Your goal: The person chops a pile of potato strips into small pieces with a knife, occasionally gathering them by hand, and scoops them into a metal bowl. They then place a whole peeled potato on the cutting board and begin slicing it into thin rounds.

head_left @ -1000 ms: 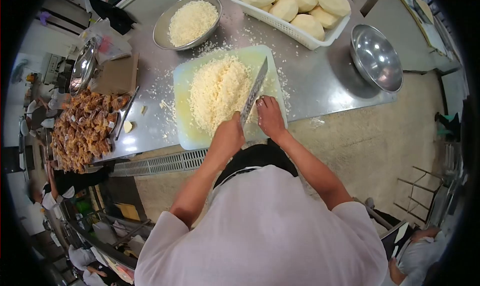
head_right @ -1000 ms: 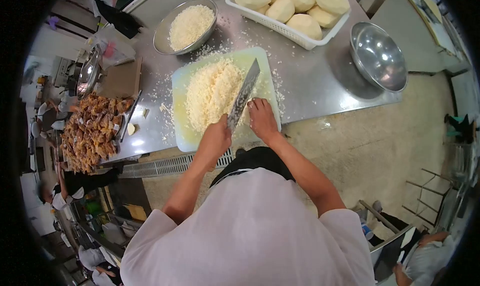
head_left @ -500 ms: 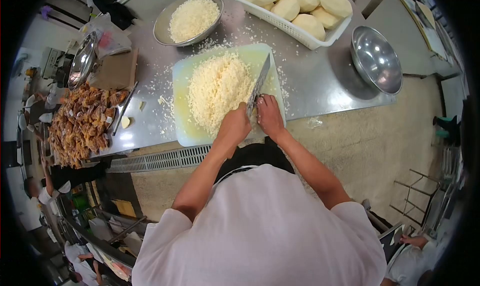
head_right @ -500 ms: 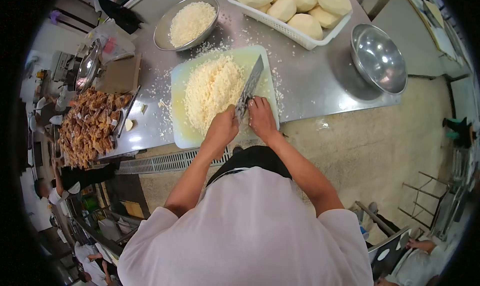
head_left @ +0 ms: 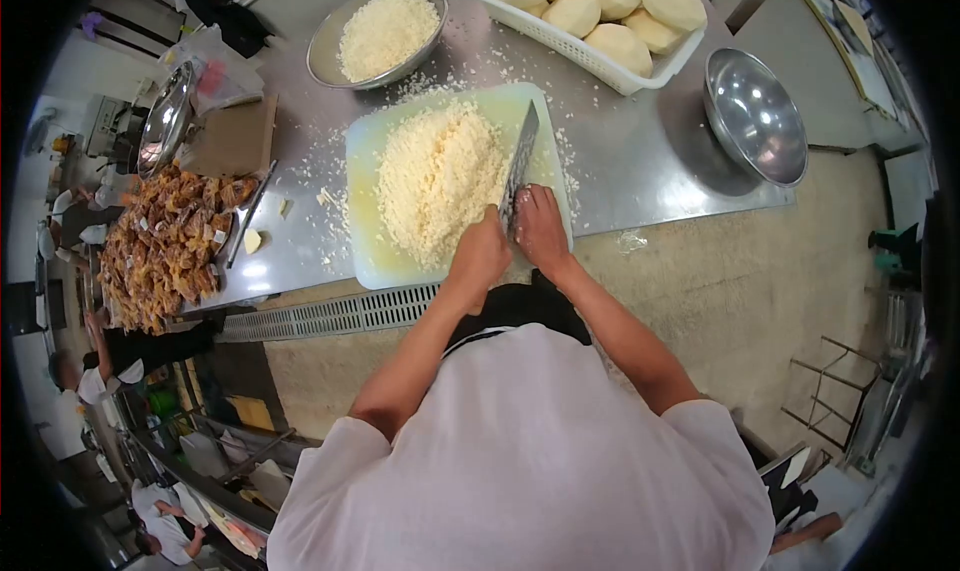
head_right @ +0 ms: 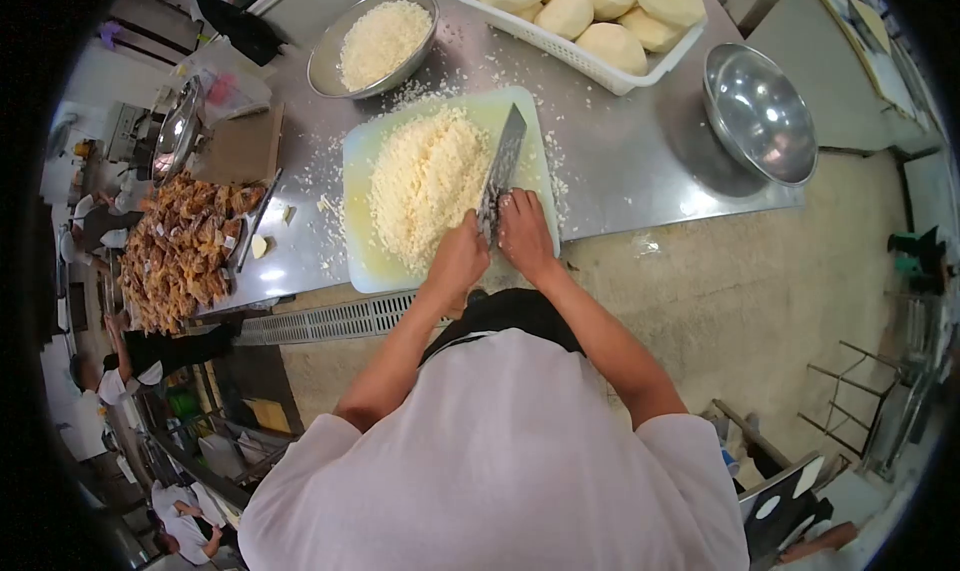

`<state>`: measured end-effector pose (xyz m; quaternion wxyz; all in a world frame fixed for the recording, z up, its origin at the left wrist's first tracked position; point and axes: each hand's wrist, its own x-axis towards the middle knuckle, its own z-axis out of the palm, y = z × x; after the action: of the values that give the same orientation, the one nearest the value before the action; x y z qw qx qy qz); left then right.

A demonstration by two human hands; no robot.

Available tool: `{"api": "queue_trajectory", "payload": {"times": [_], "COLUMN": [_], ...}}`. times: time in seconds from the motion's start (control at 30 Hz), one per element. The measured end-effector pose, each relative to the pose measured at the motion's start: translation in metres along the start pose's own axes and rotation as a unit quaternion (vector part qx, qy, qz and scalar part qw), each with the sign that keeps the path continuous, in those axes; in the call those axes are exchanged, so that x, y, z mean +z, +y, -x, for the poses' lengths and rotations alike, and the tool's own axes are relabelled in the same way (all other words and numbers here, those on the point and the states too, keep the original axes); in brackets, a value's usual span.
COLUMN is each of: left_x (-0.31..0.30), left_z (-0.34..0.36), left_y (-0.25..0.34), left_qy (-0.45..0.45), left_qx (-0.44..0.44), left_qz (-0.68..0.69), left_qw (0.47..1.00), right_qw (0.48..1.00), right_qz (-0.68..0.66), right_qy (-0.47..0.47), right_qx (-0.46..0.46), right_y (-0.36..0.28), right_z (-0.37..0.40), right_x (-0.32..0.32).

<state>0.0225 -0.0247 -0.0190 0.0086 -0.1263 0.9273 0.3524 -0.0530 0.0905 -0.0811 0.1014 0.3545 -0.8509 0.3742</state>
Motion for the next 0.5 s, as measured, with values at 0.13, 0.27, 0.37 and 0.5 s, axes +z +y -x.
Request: {"api": "queue_trajectory", "payload": {"times": [0.13, 0.27, 0.37, 0.5], "left_x": [-0.024, 0.0, -0.031, -0.031], "left_z": [0.006, -0.001, -0.008, 0.003], "left_y": [0.017, 0.007, 0.015, 0.015], "left_qy": [-0.017, -0.004, -0.021, -0.029], "left_qx": [-0.003, -0.034, -0.003, -0.051], "left_qz": [-0.013, 0.013, -0.012, -0.036], "left_qw": [1.0, 0.999, 1.0, 0.998], "right_qw": [1.0, 0.999, 0.995, 0.994], "right_qz": [-0.01, -0.029, -0.091, -0.077], "right_qy": [0.015, 0.036, 0.025, 0.071], "right_qx": [0.017, -0.013, 0.026, 0.019], "right_y": [0.005, 0.002, 0.014, 0.007], "right_z": [-0.005, -0.002, 0.001, 0.001], "right_x": [0.006, -0.002, 0.0, -0.016]}}
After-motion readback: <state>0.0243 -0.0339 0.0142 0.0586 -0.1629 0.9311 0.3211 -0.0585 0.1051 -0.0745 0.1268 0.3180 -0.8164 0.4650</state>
